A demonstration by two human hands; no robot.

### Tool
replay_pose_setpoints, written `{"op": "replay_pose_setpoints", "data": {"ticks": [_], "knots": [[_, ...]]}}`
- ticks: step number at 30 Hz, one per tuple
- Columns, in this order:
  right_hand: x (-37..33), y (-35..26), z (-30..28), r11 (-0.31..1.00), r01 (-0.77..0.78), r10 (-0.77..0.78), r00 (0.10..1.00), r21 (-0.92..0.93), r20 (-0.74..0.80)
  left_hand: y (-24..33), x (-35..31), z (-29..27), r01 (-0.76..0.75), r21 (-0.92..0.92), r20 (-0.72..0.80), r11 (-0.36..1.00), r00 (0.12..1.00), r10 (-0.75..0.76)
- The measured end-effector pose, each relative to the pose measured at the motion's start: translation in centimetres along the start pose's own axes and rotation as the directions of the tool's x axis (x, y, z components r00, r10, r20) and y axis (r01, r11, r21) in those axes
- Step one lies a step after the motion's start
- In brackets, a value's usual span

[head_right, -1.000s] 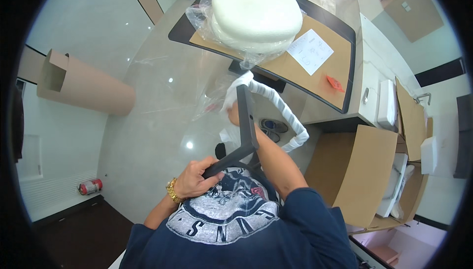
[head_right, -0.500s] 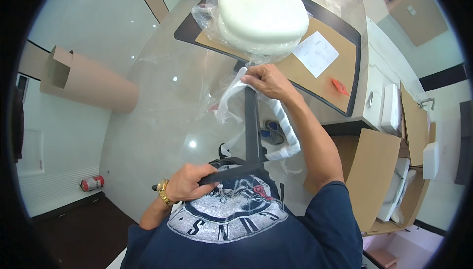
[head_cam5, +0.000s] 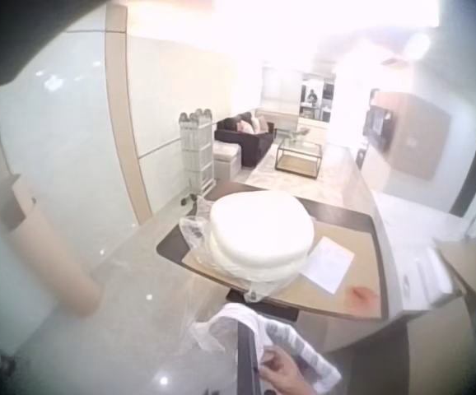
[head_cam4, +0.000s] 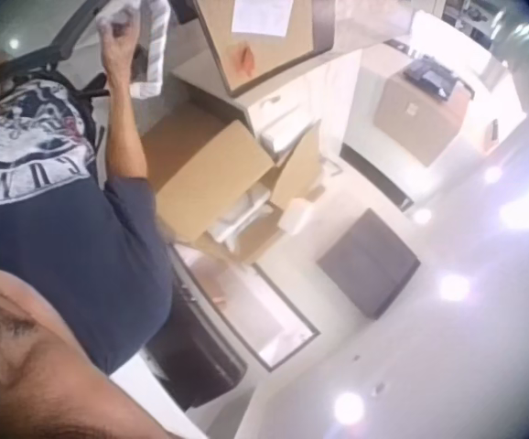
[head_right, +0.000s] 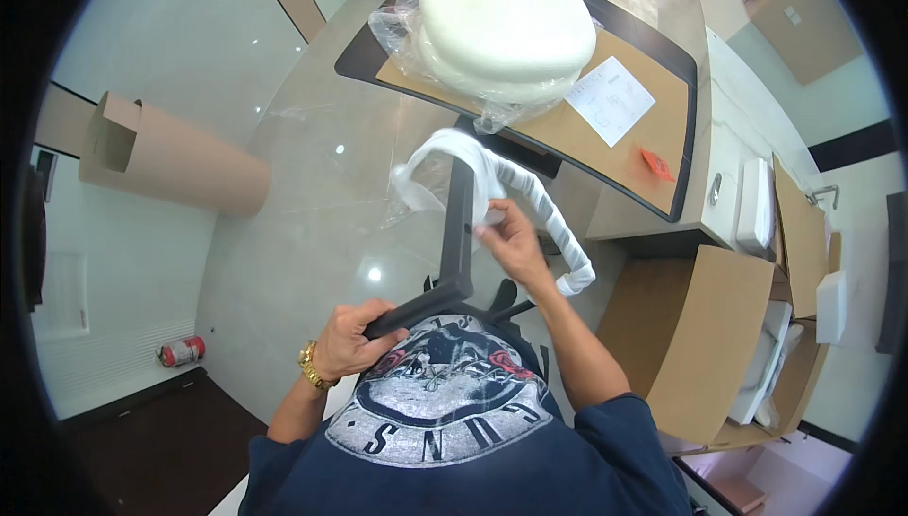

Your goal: The person unboxes components of a chair, removes styrofoam and plastic wrap from a metal frame piece, and moves objects out of the large cardboard box.

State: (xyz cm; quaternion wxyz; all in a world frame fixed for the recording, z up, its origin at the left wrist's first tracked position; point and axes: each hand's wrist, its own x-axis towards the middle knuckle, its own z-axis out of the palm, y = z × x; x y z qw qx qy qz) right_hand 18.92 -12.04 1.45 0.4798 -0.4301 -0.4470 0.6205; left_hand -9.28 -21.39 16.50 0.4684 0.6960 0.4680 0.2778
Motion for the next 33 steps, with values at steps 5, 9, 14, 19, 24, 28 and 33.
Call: {"op": "replay_pose_setpoints", "data": {"ticks": [5, 9, 14, 19, 24, 28, 33], "knots": [[-1.6, 5.5, 1.1, 0.569, -0.471, 0.215, 0.876, 0.674, 0.431, 0.5, 0.8, 1.1, -0.033, -0.042, 0.026, 0.999, 0.999, 0.034], [-3.1, 2.6, 1.6, 0.622, -0.364, 0.272, 0.931, 0.693, 0.244, -0.8, 0.5, -0.4, 0.133, 0.035, -0.085, 0.991, 0.988, -0.129], [-4.3, 1.4, -1.4, 0.972, 0.003, 0.029, 0.991, 0.233, -0.133, -2.9, -0.2, -2.0, 0.197, -0.044, -0.217, 0.979, 0.955, -0.202], [-5.8, -3.5, 2.1, 0.991, 0.120, -0.069, 0.842, -0.062, 0.535, -4.0, -0.8, -3.3, 0.219, -0.086, -0.266, 0.972, 0.935, -0.234], [-3.2, 2.3, 7.0, 0.377, 0.312, 0.484, 0.736, -0.872, 0.473, -2.1, -0.5, -4.4, 0.157, 0.065, -0.235, 0.985, 0.962, -0.138], [-0.8, -9.8, 5.3, 0.738, 0.422, 0.130, 0.676, -0.526, 0.725, -0.8, -2.8, -5.2, 0.125, 0.122, -0.276, 0.985, 0.957, -0.087], [10.0, -18.6, 3.3, 0.747, 0.400, -0.200, 0.897, -0.531, 0.394, 0.6, -3.6, -5.3, 0.060, 0.118, -0.157, 0.991, 0.987, -0.041]]}}
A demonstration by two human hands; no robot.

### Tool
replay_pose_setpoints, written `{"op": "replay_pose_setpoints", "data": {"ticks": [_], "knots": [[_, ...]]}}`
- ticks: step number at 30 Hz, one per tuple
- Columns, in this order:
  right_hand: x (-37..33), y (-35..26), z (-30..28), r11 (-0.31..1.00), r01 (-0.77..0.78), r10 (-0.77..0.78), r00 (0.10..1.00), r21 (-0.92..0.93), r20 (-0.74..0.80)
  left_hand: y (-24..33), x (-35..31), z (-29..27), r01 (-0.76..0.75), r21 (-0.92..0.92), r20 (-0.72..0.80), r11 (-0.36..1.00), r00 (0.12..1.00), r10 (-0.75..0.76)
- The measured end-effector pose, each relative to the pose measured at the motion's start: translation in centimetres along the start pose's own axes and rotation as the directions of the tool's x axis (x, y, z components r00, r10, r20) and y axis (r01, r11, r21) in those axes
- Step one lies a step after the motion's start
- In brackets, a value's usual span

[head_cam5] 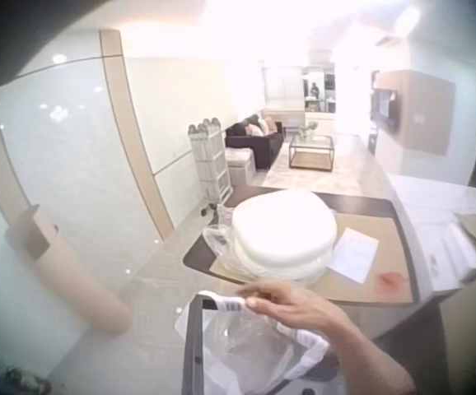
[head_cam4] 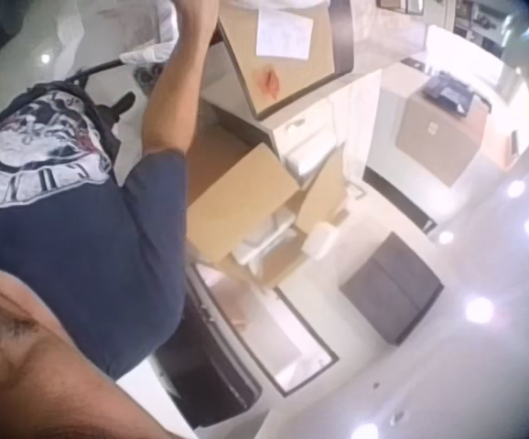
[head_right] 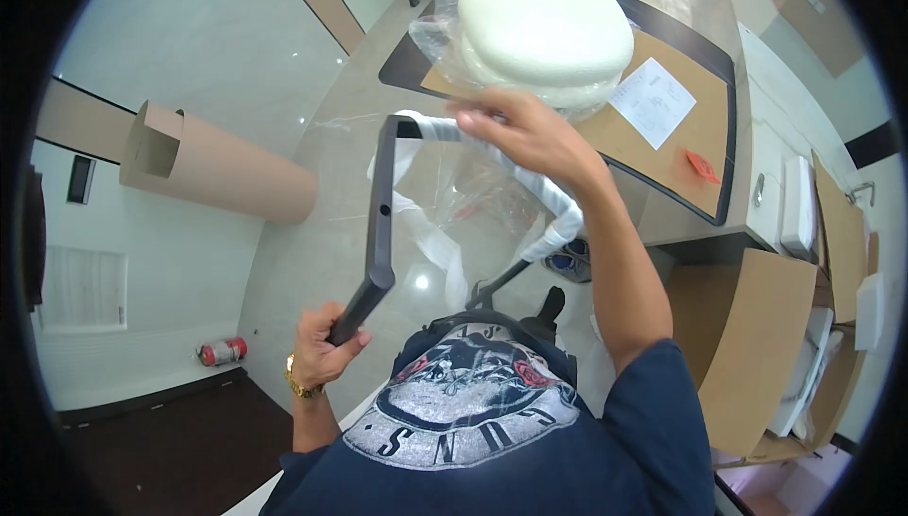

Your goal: The person unboxes components of a chair, removes styrofoam and plastic wrap from a metal frame piece, and moves objects out of the large cardboard box.

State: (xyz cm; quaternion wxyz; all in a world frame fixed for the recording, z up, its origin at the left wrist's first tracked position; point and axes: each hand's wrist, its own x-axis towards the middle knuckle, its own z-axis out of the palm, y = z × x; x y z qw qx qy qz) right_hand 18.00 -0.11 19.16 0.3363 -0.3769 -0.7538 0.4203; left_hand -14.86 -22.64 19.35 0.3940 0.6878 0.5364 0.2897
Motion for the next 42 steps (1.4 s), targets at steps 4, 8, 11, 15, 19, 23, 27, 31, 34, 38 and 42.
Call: {"op": "replay_pose_setpoints", "data": {"ticks": [4, 8, 11, 15, 19, 23, 27, 31, 34, 38, 42], "knots": [[7.7, 5.7, 2.8, 0.867, -0.483, 0.496, 0.808, -0.126, 0.317, 0.3, 0.3, 1.1, -0.075, -0.033, 0.044, 0.997, 0.996, 0.077], [7.8, 6.6, 3.7, 0.686, -0.727, 0.549, 0.485, -0.036, 0.681, -1.0, -0.1, 2.2, -0.060, -0.099, 0.124, 0.993, 0.990, 0.072], [5.4, 10.0, 1.7, 0.725, -0.416, 0.328, 0.909, 0.548, 0.255, -1.0, 0.4, 3.0, -0.058, -0.120, 0.176, 0.991, 0.981, 0.079], [-2.6, 10.5, -1.7, 0.270, 0.107, 0.388, 0.897, 0.957, -0.210, -2.0, 0.0, 1.7, 0.070, -0.102, 0.047, 0.992, 0.997, -0.066], [-12.2, 8.3, 3.3, 0.612, 0.092, 0.265, 0.912, 0.786, -0.313, -3.8, 0.6, 1.2, 0.102, -0.133, -0.098, 0.986, 0.989, -0.115], [-10.9, 6.9, 17.1, 0.927, -0.168, 0.246, 0.948, -0.336, 0.204, -4.0, 2.5, 0.5, 0.071, -0.155, -0.106, 0.985, 0.991, -0.088], [-11.9, 15.0, 26.6, 0.717, 0.398, -0.235, 0.911, -0.572, 0.339, -2.3, 4.1, 0.5, -0.003, -0.052, -0.065, 0.999, 0.998, 0.000], [-7.6, 5.6, 17.1, 0.852, 0.007, 0.445, 0.519, -0.524, 0.730, -2.8, 2.9, -0.1, -0.017, -0.021, -0.077, 1.000, 0.997, 0.016], [-4.1, -1.0, 3.9, 0.975, -0.199, 0.202, 0.624, -0.097, 0.755, -1.7, 1.2, -0.2, 0.056, 0.016, -0.020, 0.998, 0.998, -0.055], [4.9, 7.5, -2.3, 0.956, -0.285, 0.292, 0.944, -0.071, 0.156, 0.3, 1.5, 0.4, -0.056, -0.006, 0.109, 0.998, 0.992, 0.056], [8.1, 15.8, 4.9, 0.605, -0.586, 0.794, 0.391, -0.540, 0.465, 0.8, 1.4, 0.7, -0.162, 0.012, 0.283, 0.987, 0.947, 0.152]]}}
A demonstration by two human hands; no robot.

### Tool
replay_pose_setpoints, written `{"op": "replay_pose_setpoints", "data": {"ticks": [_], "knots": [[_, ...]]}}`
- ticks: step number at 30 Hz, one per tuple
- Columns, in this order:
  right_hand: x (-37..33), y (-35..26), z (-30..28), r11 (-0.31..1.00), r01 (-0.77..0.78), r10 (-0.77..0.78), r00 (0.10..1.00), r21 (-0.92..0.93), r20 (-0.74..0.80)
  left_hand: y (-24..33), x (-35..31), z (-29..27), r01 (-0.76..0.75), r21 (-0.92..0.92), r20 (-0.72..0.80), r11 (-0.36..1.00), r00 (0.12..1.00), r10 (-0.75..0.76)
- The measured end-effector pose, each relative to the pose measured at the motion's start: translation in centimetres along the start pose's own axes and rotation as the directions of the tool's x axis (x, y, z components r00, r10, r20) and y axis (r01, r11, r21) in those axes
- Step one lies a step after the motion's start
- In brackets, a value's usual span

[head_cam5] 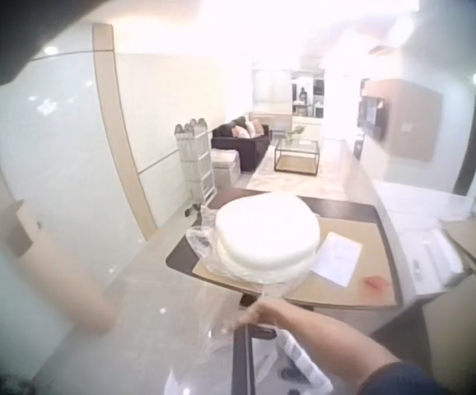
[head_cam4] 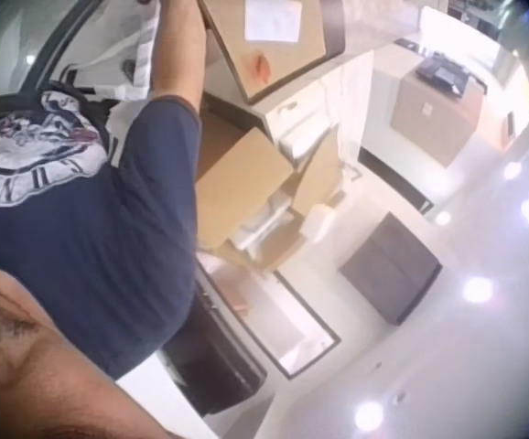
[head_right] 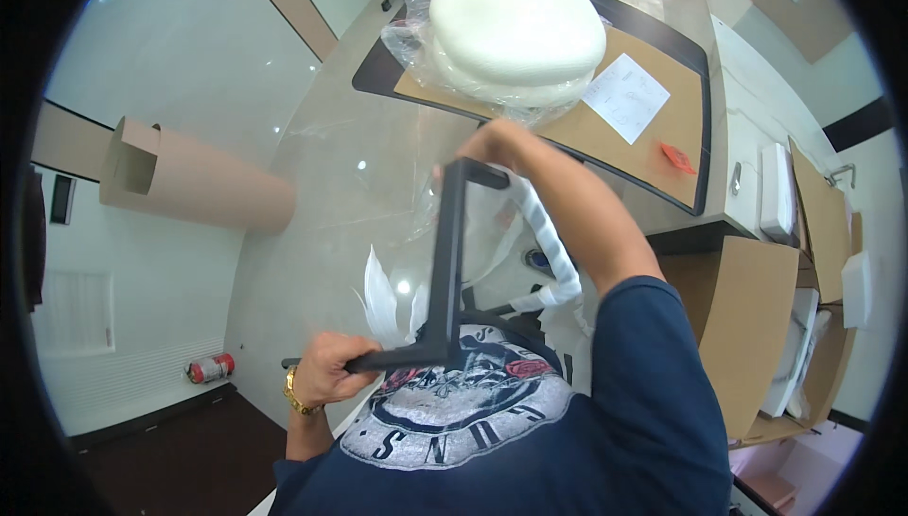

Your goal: The person unboxes components of a chair, removes styrofoam and plastic wrap from a metal frame piece, and moves objects out of the large cardboard box.

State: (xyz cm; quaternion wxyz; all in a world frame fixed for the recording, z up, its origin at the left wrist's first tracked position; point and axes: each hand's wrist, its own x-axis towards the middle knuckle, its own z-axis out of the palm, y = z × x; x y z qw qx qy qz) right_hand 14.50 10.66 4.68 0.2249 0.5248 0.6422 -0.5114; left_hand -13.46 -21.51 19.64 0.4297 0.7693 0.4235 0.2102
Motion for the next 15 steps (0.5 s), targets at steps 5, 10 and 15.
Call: {"op": "replay_pose_setpoints", "data": {"ticks": [5, 10, 15], "knots": [[0.7, 4.1, 3.4, 0.990, 0.121, -0.139, 0.917, 0.072, 0.374, -0.2, -0.2, 2.5, -0.030, 0.049, 0.092, 0.998, 0.995, 0.025], [-4.2, 9.1, 0.5, 0.065, 0.628, -0.343, 0.744, 0.776, -0.573, -0.8, -0.1, 2.5, -0.012, -0.004, 0.065, 1.000, 0.998, 0.012], [-11.5, 10.7, 6.2, -0.421, 0.816, 0.042, 0.453, 0.395, -0.891, -2.0, -1.3, 0.5, 0.144, -0.058, -0.147, 0.988, 0.978, -0.151]]}}
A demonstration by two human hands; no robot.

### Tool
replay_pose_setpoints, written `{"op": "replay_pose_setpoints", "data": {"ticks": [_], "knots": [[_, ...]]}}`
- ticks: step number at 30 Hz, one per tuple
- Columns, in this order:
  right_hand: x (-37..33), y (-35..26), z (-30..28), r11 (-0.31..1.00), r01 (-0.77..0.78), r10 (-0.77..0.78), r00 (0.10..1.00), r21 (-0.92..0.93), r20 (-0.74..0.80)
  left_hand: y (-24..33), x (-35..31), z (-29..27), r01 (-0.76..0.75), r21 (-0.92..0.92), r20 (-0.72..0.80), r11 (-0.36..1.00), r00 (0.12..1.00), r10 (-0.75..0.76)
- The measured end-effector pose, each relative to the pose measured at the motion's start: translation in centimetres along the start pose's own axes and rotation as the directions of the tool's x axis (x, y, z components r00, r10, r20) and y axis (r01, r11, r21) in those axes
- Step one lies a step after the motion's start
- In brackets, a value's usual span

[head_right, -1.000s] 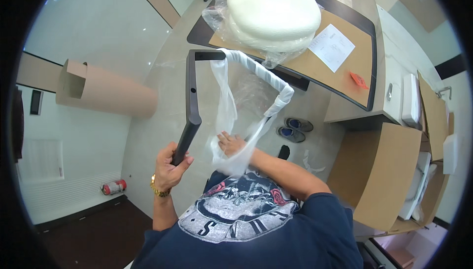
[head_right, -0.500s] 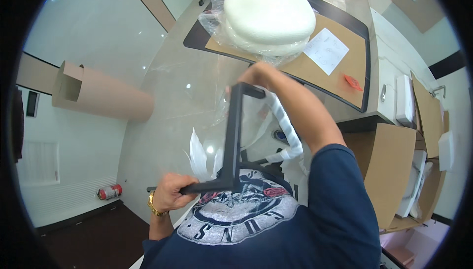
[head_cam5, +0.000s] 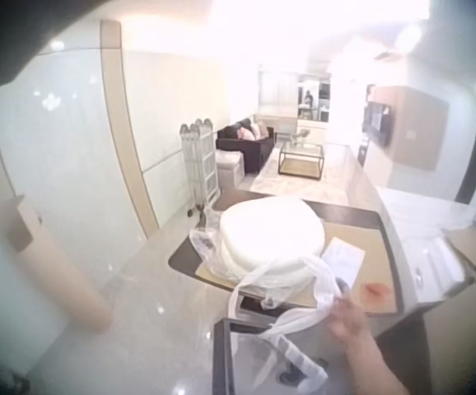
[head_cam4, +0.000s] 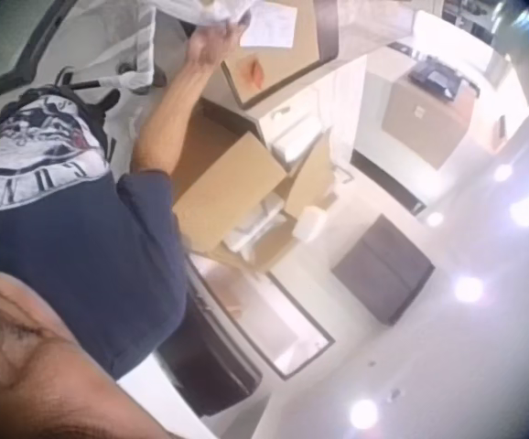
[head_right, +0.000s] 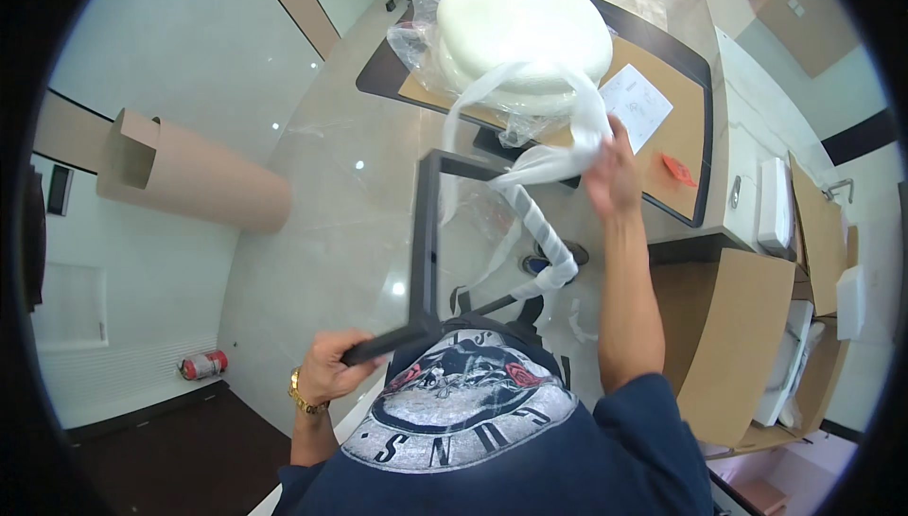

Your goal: The person unboxes components of a chair, removes styrofoam and plastic wrap from a metal frame piece, and moves objects out of the large cardboard box.

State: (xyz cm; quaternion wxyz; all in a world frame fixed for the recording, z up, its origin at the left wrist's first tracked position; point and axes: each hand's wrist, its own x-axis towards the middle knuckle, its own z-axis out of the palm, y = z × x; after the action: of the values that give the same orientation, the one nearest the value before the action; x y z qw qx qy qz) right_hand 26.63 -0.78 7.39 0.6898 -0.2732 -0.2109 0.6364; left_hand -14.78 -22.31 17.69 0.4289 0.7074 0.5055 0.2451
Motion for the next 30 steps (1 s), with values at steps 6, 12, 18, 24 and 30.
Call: {"op": "replay_pose_setpoints", "data": {"ticks": [6, 12, 18, 24, 30], "knots": [[-11.4, 19.8, -2.1, 0.401, 0.108, 0.297, 0.924, -0.910, 0.240, -1.7, 3.5, -0.1, 0.025, -0.117, -0.198, 0.993, 0.979, -0.048], [-12.3, 19.4, 8.4, 0.063, 0.597, 0.925, 0.266, -0.800, 0.271, -2.3, 3.5, 0.4, -0.051, -0.076, -0.185, 0.996, 0.982, 0.037], [-10.9, 27.0, 9.5, 0.067, 0.864, 0.705, 0.314, -0.499, 0.636, 1.4, 5.0, 0.5, -0.030, -0.125, -0.131, 0.992, 0.991, 0.014], [-17.0, 35.4, 5.0, 0.308, 0.595, 0.900, 0.072, -0.742, 0.431, 0.3, 4.3, 0.8, 0.007, -0.240, -0.227, 0.971, 0.972, -0.063], [-18.7, 34.0, 6.4, 0.368, 0.565, 0.899, -0.015, -0.738, 0.437, 1.4, 4.9, -0.1, -0.063, -0.121, -0.172, 0.991, 0.984, 0.042]]}}
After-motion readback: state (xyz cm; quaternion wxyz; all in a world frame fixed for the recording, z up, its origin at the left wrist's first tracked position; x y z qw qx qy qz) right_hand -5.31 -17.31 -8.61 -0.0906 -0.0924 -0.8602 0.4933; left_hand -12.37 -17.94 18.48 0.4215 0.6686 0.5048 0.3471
